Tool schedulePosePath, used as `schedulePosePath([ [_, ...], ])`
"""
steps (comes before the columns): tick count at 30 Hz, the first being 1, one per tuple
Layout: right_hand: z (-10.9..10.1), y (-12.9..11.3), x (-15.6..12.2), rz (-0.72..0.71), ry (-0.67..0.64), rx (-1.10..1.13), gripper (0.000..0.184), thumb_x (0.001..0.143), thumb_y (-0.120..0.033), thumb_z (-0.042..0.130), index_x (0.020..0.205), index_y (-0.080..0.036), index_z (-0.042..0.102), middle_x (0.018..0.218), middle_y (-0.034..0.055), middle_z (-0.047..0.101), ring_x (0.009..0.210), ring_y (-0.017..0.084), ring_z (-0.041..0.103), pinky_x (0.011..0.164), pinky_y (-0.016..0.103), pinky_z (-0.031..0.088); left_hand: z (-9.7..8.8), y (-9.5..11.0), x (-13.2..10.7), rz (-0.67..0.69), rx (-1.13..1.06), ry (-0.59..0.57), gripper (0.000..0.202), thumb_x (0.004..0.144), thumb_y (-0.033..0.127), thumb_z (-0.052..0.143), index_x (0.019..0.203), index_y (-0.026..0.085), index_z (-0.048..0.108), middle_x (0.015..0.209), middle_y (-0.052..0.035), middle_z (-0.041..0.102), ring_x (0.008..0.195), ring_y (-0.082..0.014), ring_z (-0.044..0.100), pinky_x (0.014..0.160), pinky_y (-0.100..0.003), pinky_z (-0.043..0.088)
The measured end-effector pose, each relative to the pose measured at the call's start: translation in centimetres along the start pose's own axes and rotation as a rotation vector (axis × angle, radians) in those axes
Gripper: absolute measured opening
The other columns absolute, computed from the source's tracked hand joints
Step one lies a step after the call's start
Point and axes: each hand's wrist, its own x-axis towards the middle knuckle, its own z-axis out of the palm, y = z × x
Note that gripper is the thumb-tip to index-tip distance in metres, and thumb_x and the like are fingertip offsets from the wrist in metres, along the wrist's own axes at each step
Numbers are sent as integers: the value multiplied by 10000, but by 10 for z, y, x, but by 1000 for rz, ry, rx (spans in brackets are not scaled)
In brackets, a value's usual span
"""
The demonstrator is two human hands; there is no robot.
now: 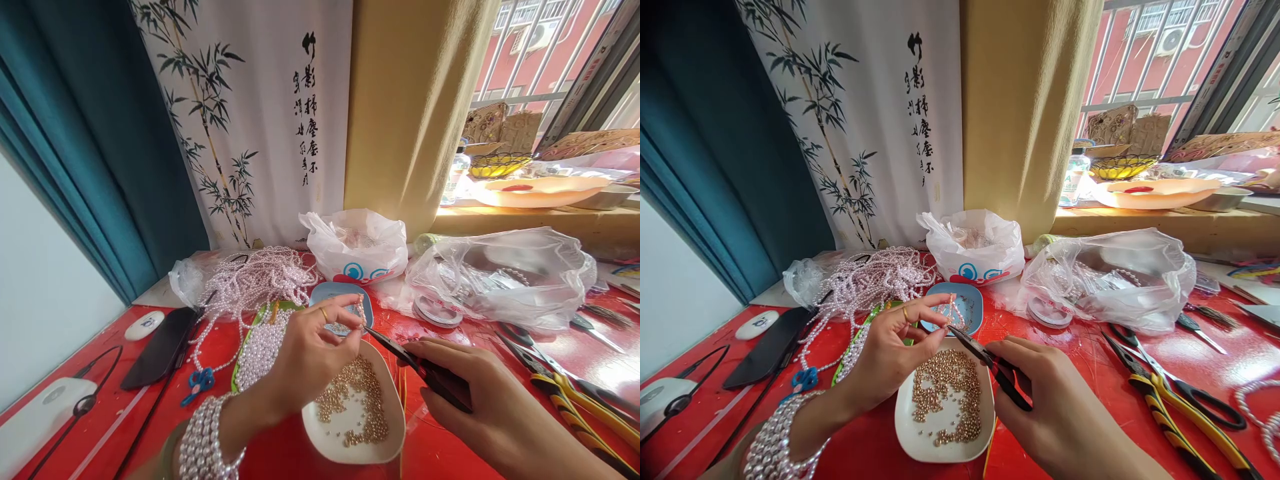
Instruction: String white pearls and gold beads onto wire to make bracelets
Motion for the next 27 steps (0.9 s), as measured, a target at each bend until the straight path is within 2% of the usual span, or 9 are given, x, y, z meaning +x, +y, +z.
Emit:
schedulePosePath([
  [5, 2, 1, 0, -11, 31, 10, 138, 732, -163, 430, 636, -185, 526, 633, 17, 622, 547, 131, 544, 461, 208, 419, 0, 1, 0, 5, -2, -11, 87, 685, 109, 556, 725, 156, 618, 1123, -78, 589, 862, -155, 611, 540, -176, 484],
  [9, 2, 4, 0, -20, 45, -38, 144, 729, -158, 428, 630, -187, 529, 633, 16, 618, 544, 130, 540, 462, 210, 414, -1, -1, 2, -117, -101, -51, 94, 690, 142, 582, 775, 162, 615, 1094, -65, 597, 806, -132, 596, 585, -199, 474],
  [11, 1, 4, 0, -31, 44, -65, 153, 728, -148, 419, 630, -187, 529, 609, 10, 600, 522, 123, 518, 452, 207, 400, -1, -3, 4, -202, -201, -91, 117, 676, 192, 627, 785, 151, 624, 978, -70, 639, 733, -123, 591, 582, -208, 466],
  [14, 1, 4, 1, -43, 53, -90, 166, 724, -133, 411, 659, -184, 555, 541, -8, 546, 473, 111, 455, 412, 201, 360, -1, -5, 7, -352, -384, -157, 155, 638, 248, 684, 716, 122, 637, 677, -45, 656, 591, -108, 581, 539, -205, 450],
  [16, 1, 3, 1, -42, 64, -75, 168, 728, -140, 414, 674, -182, 567, 537, -9, 539, 472, 110, 449, 407, 200, 358, -2, -6, 9, -440, -501, -173, 157, 623, 249, 701, 683, 117, 641, 592, -26, 643, 537, -96, 581, 524, -196, 444],
  [23, 1, 3, 0, -42, 54, -44, 150, 727, -137, 418, 670, -183, 549, 631, 16, 607, 532, 124, 525, 461, 207, 435, -4, -7, 11, -648, -779, -180, 157, 608, 227, 726, 695, 110, 666, 656, -44, 679, 530, -73, 600, 477, -133, 441],
  [27, -1, 4, 1, -63, 38, -78, 161, 748, -152, 421, 672, -188, 559, 605, 15, 590, 552, 137, 555, 486, 216, 462, -3, -4, 10, -685, -838, -155, 135, 580, 174, 741, 670, 103, 670, 629, -40, 679, 518, -70, 604, 519, -133, 475],
])
